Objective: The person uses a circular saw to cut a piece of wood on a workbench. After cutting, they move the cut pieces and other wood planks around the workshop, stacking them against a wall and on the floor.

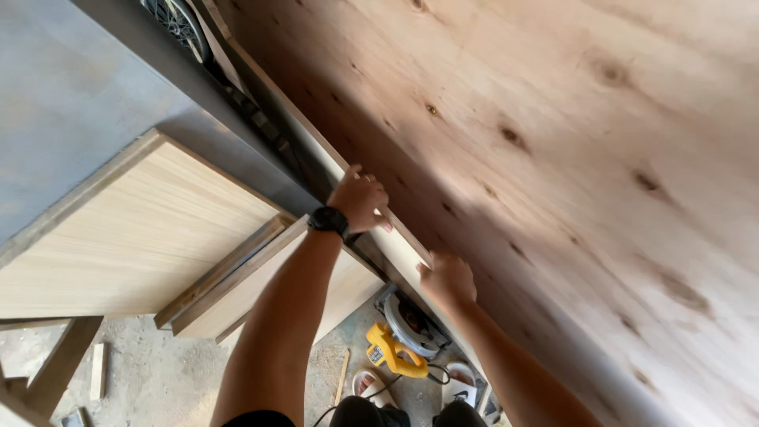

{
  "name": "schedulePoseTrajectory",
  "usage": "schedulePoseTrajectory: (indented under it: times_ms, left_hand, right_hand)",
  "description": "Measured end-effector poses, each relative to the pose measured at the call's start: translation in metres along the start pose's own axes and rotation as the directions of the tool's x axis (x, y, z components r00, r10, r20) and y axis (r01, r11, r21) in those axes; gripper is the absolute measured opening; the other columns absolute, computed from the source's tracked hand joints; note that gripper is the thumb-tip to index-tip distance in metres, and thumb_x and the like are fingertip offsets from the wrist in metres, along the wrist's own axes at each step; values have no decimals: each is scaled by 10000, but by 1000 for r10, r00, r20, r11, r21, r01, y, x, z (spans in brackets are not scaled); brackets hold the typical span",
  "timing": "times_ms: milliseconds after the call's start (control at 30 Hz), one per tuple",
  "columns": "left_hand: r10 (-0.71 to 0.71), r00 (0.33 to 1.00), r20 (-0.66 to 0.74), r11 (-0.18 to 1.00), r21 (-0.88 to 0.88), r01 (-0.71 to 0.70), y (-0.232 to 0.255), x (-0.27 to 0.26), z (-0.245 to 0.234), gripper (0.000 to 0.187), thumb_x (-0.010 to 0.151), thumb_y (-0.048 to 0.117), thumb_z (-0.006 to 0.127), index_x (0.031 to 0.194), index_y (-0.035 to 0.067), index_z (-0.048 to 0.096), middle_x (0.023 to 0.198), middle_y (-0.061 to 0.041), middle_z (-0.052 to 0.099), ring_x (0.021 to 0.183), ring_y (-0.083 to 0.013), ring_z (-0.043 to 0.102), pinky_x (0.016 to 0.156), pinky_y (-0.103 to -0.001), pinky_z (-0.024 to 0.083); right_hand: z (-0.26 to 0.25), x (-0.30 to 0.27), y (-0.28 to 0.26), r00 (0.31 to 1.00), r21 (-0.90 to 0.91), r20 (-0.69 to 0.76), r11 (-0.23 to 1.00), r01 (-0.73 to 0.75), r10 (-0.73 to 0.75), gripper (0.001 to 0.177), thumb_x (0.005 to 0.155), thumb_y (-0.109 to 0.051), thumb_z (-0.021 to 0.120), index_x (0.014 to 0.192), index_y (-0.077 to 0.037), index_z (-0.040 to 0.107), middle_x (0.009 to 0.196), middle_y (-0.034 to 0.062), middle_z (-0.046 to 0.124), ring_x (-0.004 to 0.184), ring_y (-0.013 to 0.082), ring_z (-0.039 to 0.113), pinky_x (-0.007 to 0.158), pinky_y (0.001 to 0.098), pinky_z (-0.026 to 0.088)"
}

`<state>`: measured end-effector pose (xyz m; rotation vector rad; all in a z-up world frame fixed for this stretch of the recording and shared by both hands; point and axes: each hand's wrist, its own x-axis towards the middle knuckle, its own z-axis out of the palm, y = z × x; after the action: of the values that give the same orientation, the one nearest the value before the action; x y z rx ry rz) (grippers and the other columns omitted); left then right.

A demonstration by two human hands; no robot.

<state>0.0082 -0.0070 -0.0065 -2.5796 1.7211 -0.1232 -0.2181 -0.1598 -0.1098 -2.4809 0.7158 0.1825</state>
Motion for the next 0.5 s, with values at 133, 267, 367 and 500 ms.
schedulePoseTrajectory:
  times_ms: [133,267,367,500]
  left_hand:
    - [-112,966,232,994,31,108,-40,46,27,347,918,554,749,1112,280,832,1137,47,814,1240,-224,700,1262,-677,298]
    - [-352,860,371,934,82,347,-30,41,61,557,1064,563,620,1529,257,607,1596,6,601,1518,-257,523,1263,-656,330]
    - [-412,818,402,882,-51,469,1,20,91,618,1101,525,588,1620,198,515,1655,-89,533,1458,-321,592,1142,-568,527]
    - [-504,633,587,359,-525,772,79,-11,169,695,1139,468,515,1669,28,427,1629,-270,521,1465,-451,567,1096,-598,567]
  right_hand:
    - [-3,75,-35,998,54,50,998,44,-46,394,956,-373,583,1047,-66,813,1034,236,811,1018,503,784,846,643,638]
    - [11,121,-64,991,62,118,996,59,-66,373,941,-323,670,1173,-68,813,1111,233,810,1057,497,785,830,617,659]
    - [22,145,-67,986,19,155,998,60,-62,404,954,-309,689,1228,-40,813,1165,250,808,1113,491,776,873,618,652]
    - [30,149,-54,984,-6,159,997,76,-74,416,959,-349,715,1258,-71,797,1157,228,812,1121,488,773,928,613,638]
